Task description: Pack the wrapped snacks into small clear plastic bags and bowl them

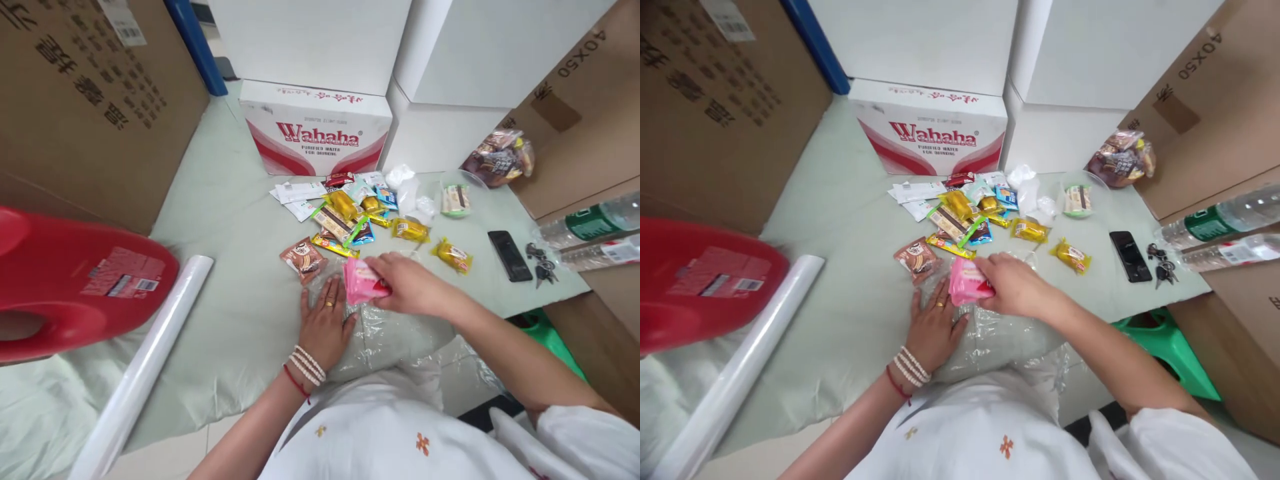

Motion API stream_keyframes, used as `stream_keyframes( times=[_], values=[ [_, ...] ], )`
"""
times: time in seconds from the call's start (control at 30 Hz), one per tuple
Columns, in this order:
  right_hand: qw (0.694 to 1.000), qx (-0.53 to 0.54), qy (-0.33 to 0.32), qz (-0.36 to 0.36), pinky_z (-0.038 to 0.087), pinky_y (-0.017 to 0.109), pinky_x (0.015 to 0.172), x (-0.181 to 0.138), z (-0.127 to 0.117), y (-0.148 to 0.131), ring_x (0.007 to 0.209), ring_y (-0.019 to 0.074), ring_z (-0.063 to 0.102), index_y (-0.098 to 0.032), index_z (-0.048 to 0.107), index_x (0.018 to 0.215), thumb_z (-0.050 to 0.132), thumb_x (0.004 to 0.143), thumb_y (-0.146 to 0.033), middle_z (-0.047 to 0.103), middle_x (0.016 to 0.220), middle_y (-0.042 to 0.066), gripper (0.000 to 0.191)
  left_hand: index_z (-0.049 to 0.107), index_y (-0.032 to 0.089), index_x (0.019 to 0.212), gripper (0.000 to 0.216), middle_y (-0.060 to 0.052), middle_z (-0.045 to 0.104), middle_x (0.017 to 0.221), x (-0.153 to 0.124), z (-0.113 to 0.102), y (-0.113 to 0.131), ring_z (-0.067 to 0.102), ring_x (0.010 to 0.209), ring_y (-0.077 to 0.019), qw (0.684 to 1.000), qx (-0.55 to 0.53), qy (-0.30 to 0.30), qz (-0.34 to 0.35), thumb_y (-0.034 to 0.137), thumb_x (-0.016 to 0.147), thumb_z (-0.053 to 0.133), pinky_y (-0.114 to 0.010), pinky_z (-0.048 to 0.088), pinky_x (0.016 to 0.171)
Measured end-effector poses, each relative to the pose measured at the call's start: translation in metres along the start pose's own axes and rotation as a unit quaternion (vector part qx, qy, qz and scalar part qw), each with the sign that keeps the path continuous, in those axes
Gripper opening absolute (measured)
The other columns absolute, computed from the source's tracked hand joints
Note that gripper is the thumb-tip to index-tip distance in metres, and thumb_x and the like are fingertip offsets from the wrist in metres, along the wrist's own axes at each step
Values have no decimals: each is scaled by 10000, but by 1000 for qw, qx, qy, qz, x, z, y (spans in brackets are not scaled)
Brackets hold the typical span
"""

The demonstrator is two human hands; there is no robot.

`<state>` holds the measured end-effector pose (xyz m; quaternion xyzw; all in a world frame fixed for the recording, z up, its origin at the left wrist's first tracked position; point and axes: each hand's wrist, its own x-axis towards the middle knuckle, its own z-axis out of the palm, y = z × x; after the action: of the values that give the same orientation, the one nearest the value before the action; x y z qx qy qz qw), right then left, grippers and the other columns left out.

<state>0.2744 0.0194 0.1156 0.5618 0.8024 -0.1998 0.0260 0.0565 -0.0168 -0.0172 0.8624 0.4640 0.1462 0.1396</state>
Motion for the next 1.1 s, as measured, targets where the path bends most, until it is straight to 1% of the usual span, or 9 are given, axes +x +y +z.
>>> stream_keyframes(
  times=[0.1,0.17,0.37,0.47,0.6,0.67,0.77,0.93,1.1],
  values=[
    [999,-37,-17,24,460,391,890,-9,50,-2,1096,323,586,-155,561,1393,823,814,-383,654,1188,162,675,232,135,1653,766,-220,371,1657,-3,-5,-8,401,1519,-355,1000,0,6,9,405,984,489,-620,144,1271],
    [998,-53,-1,24,454,412,920,-11,64,-3,1151,340,558,-149,522,1447,826,825,-383,636,1242,176,732,216,155,1658,766,-197,392,1653,-7,-13,-13,369,1539,-347,1000,1,12,24,343,970,496,-610,159,1268],
    [998,-65,17,-11,451,442,951,-12,62,-8,1156,344,550,-151,527,1458,770,888,-367,636,1238,184,656,374,218,1603,615,-172,503,1587,-20,-25,-23,429,1502,-361,999,37,-19,16,306,998,447,-697,109,1249],
    [998,-57,0,-11,462,486,984,-12,60,-8,1201,367,542,-142,499,1497,794,867,-350,609,1328,205,726,391,198,1588,604,-201,464,1608,-28,-25,-27,427,1501,-377,999,45,0,4,337,1004,460,-711,143,1238],
    [997,33,42,-47,444,547,1083,-47,59,7,1338,375,486,-184,394,1576,797,867,-458,414,1579,218,860,373,216,1574,630,-181,466,1613,-51,-38,-38,360,1550,-320,989,-14,21,146,263,964,527,-621,201,1274],
    [987,80,84,-107,441,514,1121,-79,68,20,1378,336,463,-182,416,1552,737,916,-485,438,1556,210,774,426,200,1518,594,-189,473,1605,-66,-46,-46,372,1545,-297,972,-64,-15,226,265,945,571,-561,273,1271],
    [976,86,104,-169,467,484,1114,-124,102,40,1365,307,475,-181,545,1427,717,940,-447,536,1463,189,581,581,188,1322,405,-206,503,1574,-78,-48,-59,400,1526,-311,961,-80,-49,261,281,930,623,-539,334,1246],
    [969,61,169,-171,472,497,1087,-143,154,58,1278,272,542,-204,681,1191,582,1009,-179,655,1314,140,209,681,229,1011,150,-126,677,1391,-64,-48,-70,561,1398,-261,959,-138,-78,234,182,966,546,-481,418,1186],
    [936,277,152,-154,528,371,945,-120,115,69,1058,203,643,-212,703,1042,560,1040,-296,708,1115,114,166,688,226,1057,228,-77,772,1116,-26,-75,-64,715,1072,-206,952,-262,-136,79,300,1017,476,-331,556,933]
  ],
)
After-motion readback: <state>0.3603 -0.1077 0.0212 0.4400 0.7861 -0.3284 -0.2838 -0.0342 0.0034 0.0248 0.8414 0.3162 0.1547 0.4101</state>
